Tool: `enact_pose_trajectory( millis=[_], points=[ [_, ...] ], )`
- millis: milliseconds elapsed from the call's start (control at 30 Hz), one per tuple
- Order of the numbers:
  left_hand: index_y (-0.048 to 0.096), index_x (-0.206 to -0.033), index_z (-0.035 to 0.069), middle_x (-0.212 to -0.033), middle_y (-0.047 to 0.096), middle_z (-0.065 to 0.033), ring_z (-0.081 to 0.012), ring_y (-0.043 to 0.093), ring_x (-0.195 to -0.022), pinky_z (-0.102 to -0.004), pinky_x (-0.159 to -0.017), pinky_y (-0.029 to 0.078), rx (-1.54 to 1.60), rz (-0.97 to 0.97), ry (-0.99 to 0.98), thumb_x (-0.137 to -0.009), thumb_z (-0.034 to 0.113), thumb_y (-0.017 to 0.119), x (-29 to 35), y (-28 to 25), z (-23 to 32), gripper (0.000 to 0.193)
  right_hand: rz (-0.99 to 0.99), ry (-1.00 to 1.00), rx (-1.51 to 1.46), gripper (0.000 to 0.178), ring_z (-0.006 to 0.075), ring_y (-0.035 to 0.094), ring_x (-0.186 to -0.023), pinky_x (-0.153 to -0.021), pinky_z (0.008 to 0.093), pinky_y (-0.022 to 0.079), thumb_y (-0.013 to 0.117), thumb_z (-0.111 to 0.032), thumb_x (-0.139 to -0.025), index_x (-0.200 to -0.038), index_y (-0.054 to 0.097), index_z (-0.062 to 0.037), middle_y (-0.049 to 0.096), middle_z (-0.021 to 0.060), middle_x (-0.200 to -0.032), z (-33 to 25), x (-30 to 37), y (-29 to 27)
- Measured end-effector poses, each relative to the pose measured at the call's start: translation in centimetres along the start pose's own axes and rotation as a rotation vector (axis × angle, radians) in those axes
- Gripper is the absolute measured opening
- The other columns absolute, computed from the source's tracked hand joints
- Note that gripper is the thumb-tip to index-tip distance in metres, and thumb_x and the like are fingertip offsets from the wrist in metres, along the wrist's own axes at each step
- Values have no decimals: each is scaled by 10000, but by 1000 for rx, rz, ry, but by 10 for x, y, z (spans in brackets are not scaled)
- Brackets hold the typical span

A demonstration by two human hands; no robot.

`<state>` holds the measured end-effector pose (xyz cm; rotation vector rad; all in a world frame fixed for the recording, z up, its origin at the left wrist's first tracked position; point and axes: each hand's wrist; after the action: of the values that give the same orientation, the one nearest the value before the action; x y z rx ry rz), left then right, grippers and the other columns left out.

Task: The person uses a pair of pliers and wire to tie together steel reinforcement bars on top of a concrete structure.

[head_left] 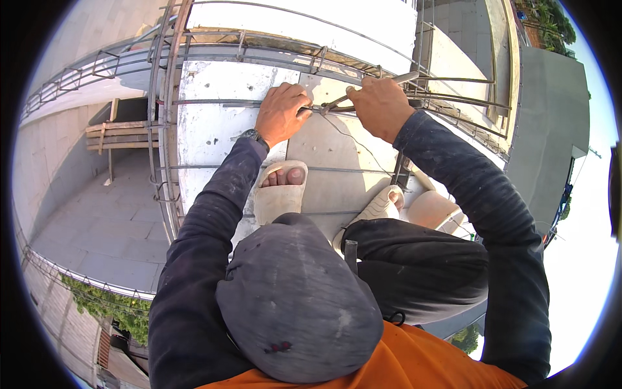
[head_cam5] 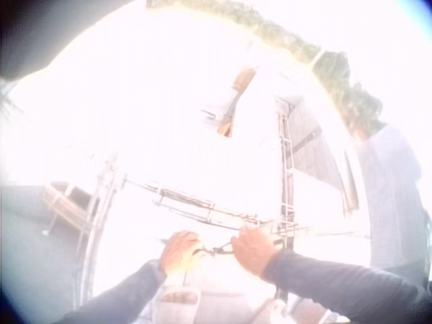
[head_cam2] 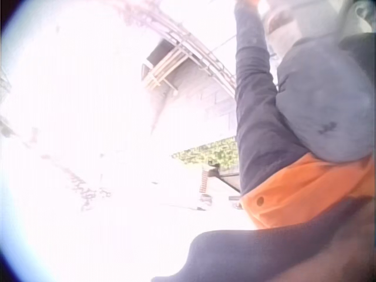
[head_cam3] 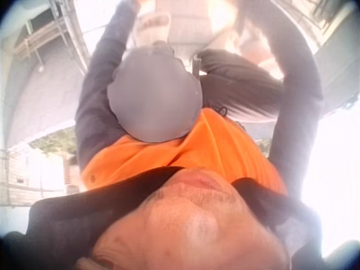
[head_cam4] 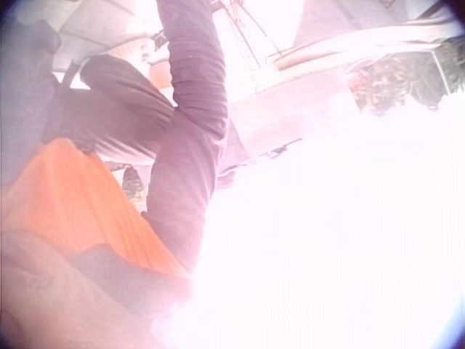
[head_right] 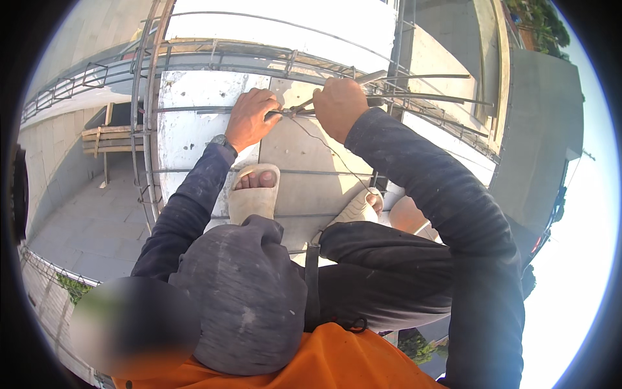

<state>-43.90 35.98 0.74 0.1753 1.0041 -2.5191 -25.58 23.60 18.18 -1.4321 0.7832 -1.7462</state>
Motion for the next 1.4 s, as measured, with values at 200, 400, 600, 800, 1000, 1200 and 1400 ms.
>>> enact_pose_trajectory(
  millis=[200,400,600,800,1000,1200,1400],
  points=[
    [748,-989,116,-1125,689,-27,-275,625,-1120,-442,-974,469,-37,-11,-4,-838,158,808,1,-1,-3,168,-294,41,27,253,313,737,-1014,-834,418,603,662,-138,-948,-1144,734,5,729,170,-1039,-25,-28,-12],
    [762,-1012,106,-1133,691,-35,-279,619,-1140,-448,-995,467,-42,-43,-9,-841,157,799,2,-4,-3,183,-309,77,54,200,305,744,-991,-816,409,603,666,-151,-937,-1024,780,-10,737,164,-1030,-34,-31,-24],
    [773,-1040,108,-1131,677,-16,-247,604,-1146,-436,-1009,457,-79,-121,-16,-879,169,765,-4,-5,-6,172,-346,45,250,187,191,706,-747,-494,398,421,794,-221,-795,-972,842,-186,719,-35,-831,-40,-43,-11],
    [774,-1028,111,-1133,684,-22,-269,608,-1131,-446,-984,459,-48,-113,6,-847,140,773,-6,-7,-4,184,-505,101,183,262,267,774,-794,-586,506,586,802,-244,-801,-1046,858,-171,796,9,-923,-51,-55,-13],
    [758,-1105,118,-1178,670,1,-242,598,-1184,-437,-1067,456,-14,-149,5,-851,157,788,-7,-11,-4,258,-460,-8,-5,239,284,796,-951,-779,434,633,729,-180,-859,-1058,856,-144,817,75,-996,-41,-48,-20],
    [605,-1468,150,-1447,613,-91,-308,551,-1362,-474,-1198,423,102,-134,2,-829,62,764,-2,-26,15,664,-831,188,-364,318,243,756,-809,-712,412,590,593,-317,-1000,-1055,808,-90,803,63,-880,-14,-53,-19],
    [140,-1707,45,-1471,536,-225,-408,507,-1394,-516,-1229,358,251,-299,34,-790,124,778,-13,-1,51,1120,-912,208,-578,390,183,698,-658,-582,348,557,617,-424,-988,-948,796,-80,777,14,-771,5,-53,-39]
  ],
)
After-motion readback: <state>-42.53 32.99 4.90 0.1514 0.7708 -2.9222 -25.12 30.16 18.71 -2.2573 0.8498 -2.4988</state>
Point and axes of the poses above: each hand's wrist, its own x-axis away from the middle knuckle, its own y-axis out of the palm, z = x × y
